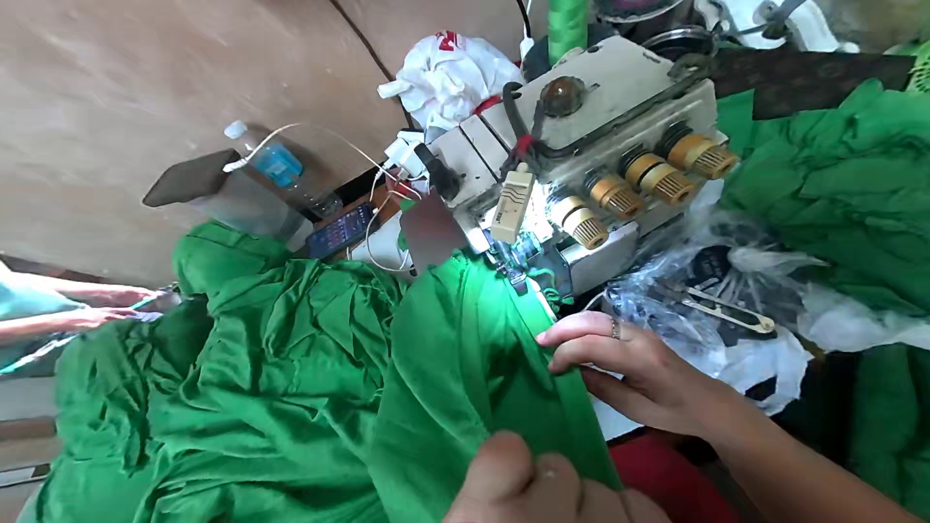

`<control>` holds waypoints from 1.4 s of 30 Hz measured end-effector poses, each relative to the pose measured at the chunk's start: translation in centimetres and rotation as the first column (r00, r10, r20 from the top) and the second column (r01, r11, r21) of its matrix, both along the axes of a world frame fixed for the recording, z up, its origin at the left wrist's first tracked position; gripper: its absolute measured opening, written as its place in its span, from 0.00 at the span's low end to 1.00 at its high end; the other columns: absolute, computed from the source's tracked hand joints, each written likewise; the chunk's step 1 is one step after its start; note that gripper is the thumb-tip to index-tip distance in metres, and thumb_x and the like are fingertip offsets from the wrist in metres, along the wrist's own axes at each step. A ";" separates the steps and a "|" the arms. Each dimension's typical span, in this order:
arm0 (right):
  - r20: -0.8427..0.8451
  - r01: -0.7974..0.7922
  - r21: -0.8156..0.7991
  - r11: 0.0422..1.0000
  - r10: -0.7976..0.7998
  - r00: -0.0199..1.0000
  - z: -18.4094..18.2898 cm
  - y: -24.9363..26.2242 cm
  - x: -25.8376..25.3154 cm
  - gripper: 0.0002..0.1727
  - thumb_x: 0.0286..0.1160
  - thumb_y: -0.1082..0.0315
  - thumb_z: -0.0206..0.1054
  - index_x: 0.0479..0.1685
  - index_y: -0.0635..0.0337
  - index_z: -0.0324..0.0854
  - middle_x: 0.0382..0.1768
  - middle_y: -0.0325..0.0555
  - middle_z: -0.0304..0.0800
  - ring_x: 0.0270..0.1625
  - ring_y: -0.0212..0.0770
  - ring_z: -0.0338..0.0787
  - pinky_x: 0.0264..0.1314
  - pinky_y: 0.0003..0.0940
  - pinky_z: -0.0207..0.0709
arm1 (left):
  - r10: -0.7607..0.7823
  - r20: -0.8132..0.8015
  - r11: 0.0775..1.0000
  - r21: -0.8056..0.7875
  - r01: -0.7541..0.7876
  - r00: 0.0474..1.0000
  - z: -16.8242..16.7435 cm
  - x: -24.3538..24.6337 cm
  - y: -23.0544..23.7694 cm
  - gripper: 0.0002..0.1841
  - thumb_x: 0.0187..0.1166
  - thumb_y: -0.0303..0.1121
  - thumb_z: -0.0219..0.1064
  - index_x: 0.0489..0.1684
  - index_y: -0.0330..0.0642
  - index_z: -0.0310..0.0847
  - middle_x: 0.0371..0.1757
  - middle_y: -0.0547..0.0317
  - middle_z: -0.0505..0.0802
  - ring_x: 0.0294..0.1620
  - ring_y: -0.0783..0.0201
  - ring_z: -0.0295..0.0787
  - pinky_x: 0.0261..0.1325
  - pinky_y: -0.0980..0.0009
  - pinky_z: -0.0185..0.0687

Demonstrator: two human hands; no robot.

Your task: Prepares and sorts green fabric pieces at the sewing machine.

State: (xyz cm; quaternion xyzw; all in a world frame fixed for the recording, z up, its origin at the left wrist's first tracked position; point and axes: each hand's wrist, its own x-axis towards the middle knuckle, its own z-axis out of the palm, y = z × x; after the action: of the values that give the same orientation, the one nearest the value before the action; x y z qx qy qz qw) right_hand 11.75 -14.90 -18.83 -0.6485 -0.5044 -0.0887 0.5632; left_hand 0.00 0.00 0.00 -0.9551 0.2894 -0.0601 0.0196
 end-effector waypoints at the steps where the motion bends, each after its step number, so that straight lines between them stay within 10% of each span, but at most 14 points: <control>1: 0.001 0.003 -0.001 1.000 -0.003 1.000 0.0 0.0 0.0 0.13 0.91 0.63 0.54 0.49 0.57 0.84 0.61 0.47 0.89 0.73 0.33 0.82 0.78 0.24 0.72 | 0.013 -0.003 1.000 0.003 -0.013 1.000 -0.7 0.3 -0.2 0.21 0.83 0.36 0.62 0.12 0.42 0.81 0.12 0.57 0.81 0.15 0.57 0.74 0.32 0.61 0.62; 10: 0.011 0.079 0.053 0.995 -0.080 0.997 -0.4 0.3 -0.2 0.09 0.85 0.68 0.62 0.43 0.57 0.88 0.55 0.43 0.93 0.70 0.32 0.85 0.79 0.23 0.71 | 0.148 0.295 0.986 0.027 -0.163 0.944 -7.8 3.4 -0.7 0.15 0.69 0.32 0.62 0.08 0.47 0.76 0.07 0.63 0.75 0.10 0.64 0.70 0.25 0.66 0.58; 20: -0.230 0.144 0.106 0.984 -0.117 0.966 -0.4 1.1 -0.7 0.09 0.80 0.70 0.65 0.53 0.61 0.84 0.56 0.43 0.92 0.65 0.26 0.87 0.69 0.20 0.80 | 0.287 0.303 0.953 -0.187 -0.239 0.908 -10.2 4.7 0.3 0.15 0.74 0.41 0.58 0.19 0.49 0.83 0.12 0.67 0.79 0.16 0.63 0.75 0.40 0.60 0.64; 27: -0.439 0.346 0.271 0.898 -0.204 0.875 -1.0 1.4 -0.7 0.04 0.77 0.74 0.68 0.46 0.59 0.85 0.50 0.36 0.89 0.50 0.23 0.89 0.53 0.18 0.87 | 0.385 0.275 0.902 -0.314 -0.296 0.881 -10.9 5.9 1.1 0.05 0.71 0.33 0.69 0.28 0.50 0.90 0.34 0.61 0.90 0.35 0.63 0.87 0.43 0.59 0.72; 34: -0.303 0.523 -0.007 0.852 -0.500 0.811 -2.1 0.4 -1.6 0.15 0.80 0.57 0.67 0.58 0.55 0.83 0.71 0.50 0.84 0.79 0.36 0.77 0.79 0.32 0.71 | 0.400 0.362 0.891 -0.370 -0.265 0.842 -13.3 5.5 0.7 0.05 0.74 0.32 0.68 0.33 0.49 0.91 0.42 0.60 0.96 0.43 0.63 0.90 0.52 0.61 0.70; 42: -0.277 0.526 0.021 0.850 -0.501 0.820 -2.1 0.5 -2.0 0.12 0.82 0.54 0.66 0.53 0.50 0.84 0.69 0.43 0.83 0.76 0.31 0.78 0.78 0.30 0.72 | 0.308 0.207 0.853 -0.493 -0.173 0.929 -12.8 8.7 5.5 0.10 0.76 0.32 0.65 0.30 0.43 0.93 0.43 0.57 0.98 0.50 0.62 0.95 0.55 0.64 0.87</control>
State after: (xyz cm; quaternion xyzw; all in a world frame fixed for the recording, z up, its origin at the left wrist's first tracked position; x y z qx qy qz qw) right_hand 9.72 -14.36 -20.97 -0.7382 -0.2273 -0.1752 0.6105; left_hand 8.67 5.52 -12.77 -0.9422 0.1377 -0.2586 -0.1624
